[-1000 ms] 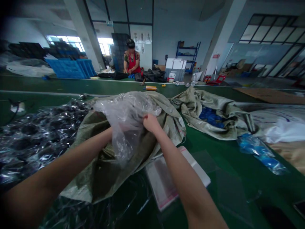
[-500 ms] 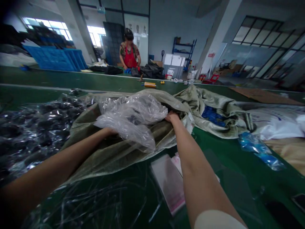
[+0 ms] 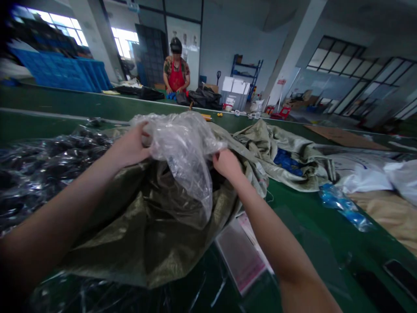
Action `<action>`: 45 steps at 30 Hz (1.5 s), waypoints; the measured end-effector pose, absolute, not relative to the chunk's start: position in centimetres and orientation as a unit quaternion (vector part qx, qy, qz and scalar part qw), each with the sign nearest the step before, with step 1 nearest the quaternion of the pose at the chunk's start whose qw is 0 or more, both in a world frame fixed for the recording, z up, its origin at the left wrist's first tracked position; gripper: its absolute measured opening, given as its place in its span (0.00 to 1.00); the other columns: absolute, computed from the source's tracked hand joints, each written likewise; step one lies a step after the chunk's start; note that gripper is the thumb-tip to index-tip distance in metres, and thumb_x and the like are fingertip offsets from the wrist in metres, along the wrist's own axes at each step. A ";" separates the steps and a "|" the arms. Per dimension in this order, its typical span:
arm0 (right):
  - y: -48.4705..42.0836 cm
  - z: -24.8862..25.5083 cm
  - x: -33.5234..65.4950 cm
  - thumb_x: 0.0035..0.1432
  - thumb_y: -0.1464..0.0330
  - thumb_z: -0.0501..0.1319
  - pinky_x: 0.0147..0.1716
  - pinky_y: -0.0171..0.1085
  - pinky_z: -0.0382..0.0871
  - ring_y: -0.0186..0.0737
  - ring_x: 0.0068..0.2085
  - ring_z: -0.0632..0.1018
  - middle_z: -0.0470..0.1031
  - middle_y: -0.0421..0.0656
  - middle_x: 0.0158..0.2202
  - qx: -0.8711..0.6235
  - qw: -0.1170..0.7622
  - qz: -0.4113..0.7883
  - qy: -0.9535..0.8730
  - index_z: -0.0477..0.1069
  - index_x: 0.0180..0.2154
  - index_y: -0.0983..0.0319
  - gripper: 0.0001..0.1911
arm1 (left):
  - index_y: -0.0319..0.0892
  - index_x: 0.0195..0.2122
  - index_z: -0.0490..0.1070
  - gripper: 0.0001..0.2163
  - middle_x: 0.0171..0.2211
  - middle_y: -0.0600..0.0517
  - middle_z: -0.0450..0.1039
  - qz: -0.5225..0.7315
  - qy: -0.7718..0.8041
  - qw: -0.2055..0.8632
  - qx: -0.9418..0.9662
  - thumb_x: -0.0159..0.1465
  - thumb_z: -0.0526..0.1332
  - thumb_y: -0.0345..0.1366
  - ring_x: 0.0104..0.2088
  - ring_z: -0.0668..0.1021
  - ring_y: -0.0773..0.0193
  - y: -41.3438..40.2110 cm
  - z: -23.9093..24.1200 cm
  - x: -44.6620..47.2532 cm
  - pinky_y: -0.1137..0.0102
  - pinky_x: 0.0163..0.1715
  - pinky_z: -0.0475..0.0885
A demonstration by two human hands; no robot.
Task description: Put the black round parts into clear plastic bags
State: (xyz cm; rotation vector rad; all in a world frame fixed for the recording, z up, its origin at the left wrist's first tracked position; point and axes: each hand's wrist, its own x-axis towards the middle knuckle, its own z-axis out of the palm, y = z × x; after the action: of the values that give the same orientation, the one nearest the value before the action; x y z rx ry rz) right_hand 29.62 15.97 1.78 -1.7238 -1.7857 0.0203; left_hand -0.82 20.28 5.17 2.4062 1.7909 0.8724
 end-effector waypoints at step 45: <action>7.6 8.4 28.1 0.59 0.56 0.57 0.35 0.38 0.69 0.39 0.34 0.74 0.74 0.43 0.33 -0.367 0.271 0.388 -0.801 0.71 0.34 0.62 0.16 | 0.39 0.23 0.70 0.11 0.21 0.53 0.72 0.017 0.186 0.391 0.901 0.61 0.56 0.35 0.21 0.71 0.69 7.3 8.7 -1.8 0.75 0.23 0.65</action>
State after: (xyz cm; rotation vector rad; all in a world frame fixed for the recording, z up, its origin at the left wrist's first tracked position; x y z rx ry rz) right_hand 28.12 7.63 8.38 -0.9872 -2.1563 1.0456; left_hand -1.79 7.33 8.73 2.2884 0.4730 0.0434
